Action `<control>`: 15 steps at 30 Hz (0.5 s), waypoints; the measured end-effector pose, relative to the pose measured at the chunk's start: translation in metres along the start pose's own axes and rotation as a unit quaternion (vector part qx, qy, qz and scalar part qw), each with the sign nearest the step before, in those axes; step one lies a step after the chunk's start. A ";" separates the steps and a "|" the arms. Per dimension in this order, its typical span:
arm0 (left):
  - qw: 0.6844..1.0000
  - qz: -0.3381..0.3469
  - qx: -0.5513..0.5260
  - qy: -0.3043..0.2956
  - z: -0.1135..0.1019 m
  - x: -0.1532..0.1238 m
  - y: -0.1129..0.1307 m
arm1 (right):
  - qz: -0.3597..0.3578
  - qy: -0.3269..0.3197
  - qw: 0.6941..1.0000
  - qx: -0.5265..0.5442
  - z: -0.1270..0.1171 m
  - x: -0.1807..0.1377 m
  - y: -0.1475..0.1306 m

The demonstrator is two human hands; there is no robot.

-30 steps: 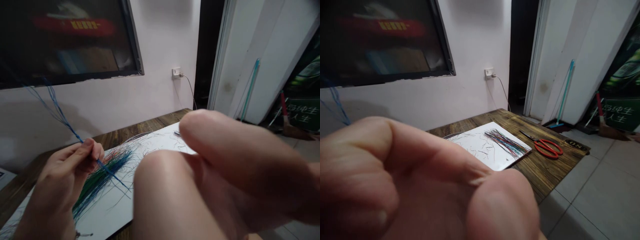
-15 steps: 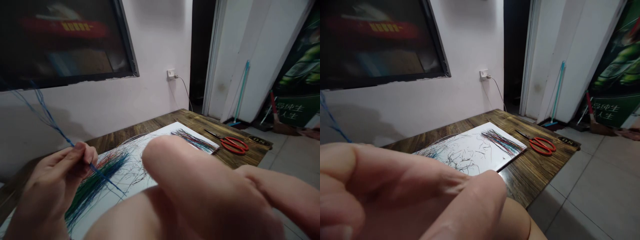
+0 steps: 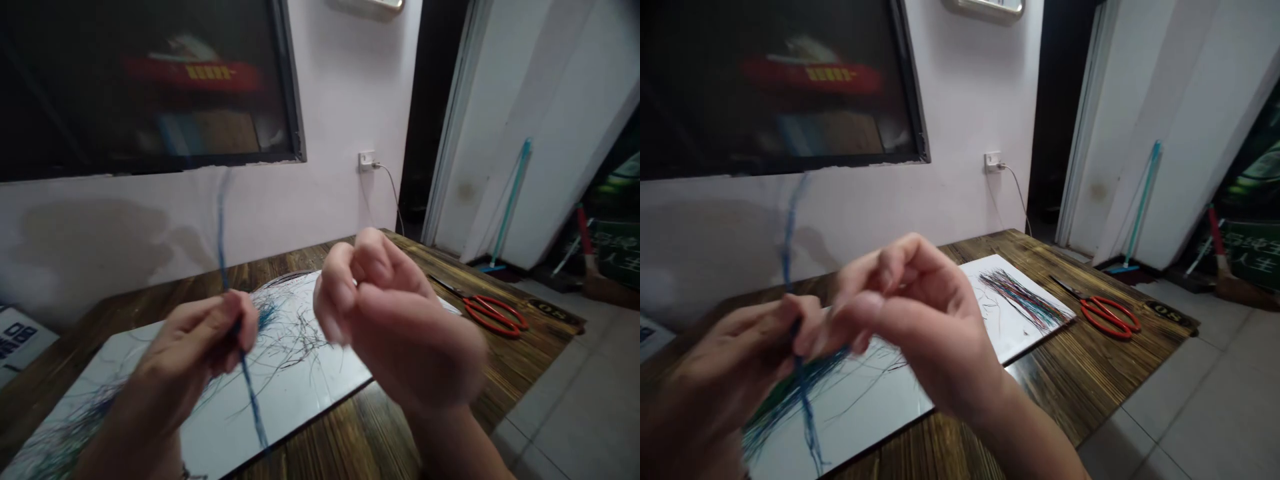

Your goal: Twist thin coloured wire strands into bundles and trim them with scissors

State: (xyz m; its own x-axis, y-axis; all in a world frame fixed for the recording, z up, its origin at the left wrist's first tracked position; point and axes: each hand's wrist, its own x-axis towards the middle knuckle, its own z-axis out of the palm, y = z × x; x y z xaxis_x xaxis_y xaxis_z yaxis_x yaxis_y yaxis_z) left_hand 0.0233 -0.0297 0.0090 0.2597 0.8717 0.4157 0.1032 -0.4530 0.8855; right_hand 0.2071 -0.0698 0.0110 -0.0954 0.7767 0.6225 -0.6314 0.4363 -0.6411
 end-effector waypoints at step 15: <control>0.956 -0.105 0.109 -0.252 0.016 -0.005 0.002 | 0.083 0.004 0.979 -0.186 -0.013 0.024 0.032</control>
State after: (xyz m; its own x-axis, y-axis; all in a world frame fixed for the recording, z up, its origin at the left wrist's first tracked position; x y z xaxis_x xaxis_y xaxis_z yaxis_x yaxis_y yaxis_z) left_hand 0.0374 -0.0375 0.0056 0.6356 0.7713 0.0330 0.3860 -0.3545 0.8517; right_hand 0.1948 -0.0317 -0.0002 -0.1662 0.8540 0.4931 -0.2840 0.4374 -0.8532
